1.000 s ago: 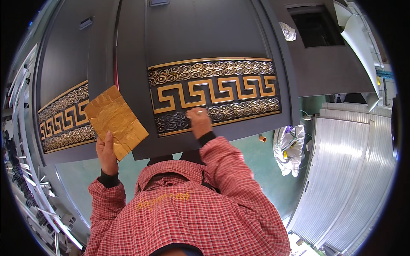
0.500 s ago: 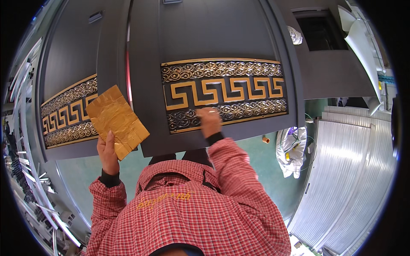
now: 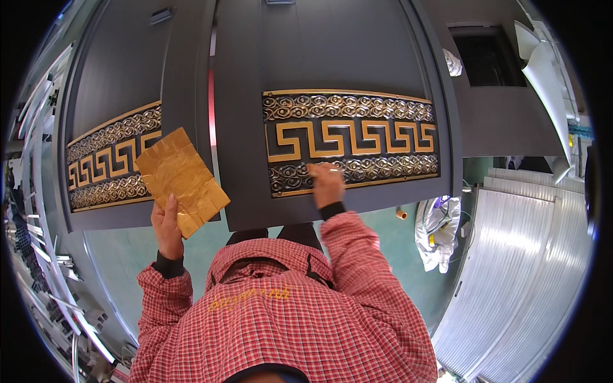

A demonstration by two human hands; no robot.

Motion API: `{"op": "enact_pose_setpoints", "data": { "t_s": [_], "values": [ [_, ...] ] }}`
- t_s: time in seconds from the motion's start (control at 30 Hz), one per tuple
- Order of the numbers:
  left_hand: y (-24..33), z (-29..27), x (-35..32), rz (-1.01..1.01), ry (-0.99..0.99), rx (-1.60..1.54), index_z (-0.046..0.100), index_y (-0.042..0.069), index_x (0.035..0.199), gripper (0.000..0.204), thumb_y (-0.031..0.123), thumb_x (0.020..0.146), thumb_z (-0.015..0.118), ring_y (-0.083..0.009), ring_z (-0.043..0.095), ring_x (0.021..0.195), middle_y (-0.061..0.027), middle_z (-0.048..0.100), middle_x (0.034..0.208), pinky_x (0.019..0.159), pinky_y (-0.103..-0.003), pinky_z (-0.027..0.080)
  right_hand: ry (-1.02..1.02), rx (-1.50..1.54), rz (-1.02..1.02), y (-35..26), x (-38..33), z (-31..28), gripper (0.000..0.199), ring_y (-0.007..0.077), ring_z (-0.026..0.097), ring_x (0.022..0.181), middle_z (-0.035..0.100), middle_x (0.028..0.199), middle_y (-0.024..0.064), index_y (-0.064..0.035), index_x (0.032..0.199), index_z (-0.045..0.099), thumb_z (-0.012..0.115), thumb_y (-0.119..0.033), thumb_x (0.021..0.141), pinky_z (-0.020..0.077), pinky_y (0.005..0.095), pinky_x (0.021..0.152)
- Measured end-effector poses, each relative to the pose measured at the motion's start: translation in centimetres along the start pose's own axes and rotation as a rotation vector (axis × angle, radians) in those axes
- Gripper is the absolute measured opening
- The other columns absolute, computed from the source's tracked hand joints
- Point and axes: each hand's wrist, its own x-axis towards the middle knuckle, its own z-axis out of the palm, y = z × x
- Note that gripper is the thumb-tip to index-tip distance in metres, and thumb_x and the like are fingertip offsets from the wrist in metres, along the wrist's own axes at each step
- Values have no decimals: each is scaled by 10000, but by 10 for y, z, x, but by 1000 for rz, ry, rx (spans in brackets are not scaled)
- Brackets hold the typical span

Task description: The person applies gold leaf to a decorative Greek key pattern on a large dark panel using a small tool. They then walk through the workshop, pick up a roll of material, and place it on a table.

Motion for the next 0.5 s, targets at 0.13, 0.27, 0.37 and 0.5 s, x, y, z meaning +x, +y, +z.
{"op": "enact_pose_setpoints", "data": {
  "t_s": [0.13, 0.27, 0.37, 0.5],
  "values": [
    [-7, -12, -1, -6, 4, -20, 445, -6, 1171, 287, 155, 933, 449, -121, 562, 927, -72, 560, 1082, 790, -252, 463, 42, -25, 33, 0, 1, -5, 105, 258, 547, 769, 566, 817, 67, -101, 783, 588, 542, -13, 753, 450, 365, 673],
    [-5, -8, 3, -9, -27, -31, 447, -4, 1170, 283, 149, 932, 450, -122, 561, 928, -71, 562, 1083, 790, -252, 463, -20, 211, -79, -67, -1, 39, 56, 283, 541, 789, 556, 811, 95, -83, 799, 593, 563, -55, 761, 462, 364, 691],
    [-2, -15, 2, 5, -12, -26, 450, -4, 1166, 279, 148, 932, 450, -124, 562, 928, -69, 567, 1076, 788, -254, 464, -47, 122, 42, -43, 0, 28, 105, 271, 555, 788, 568, 806, 88, -69, 830, 615, 584, -20, 742, 471, 357, 672],
    [-6, -23, 1, 9, 27, -46, 466, 1, 1153, 266, 145, 930, 453, -120, 563, 916, -57, 566, 1070, 780, -252, 465, -27, 199, 278, 0, 2, -5, 118, 265, 564, 774, 574, 800, 81, -67, 816, 622, 610, -9, 714, 471, 360, 664]
  ]
}}
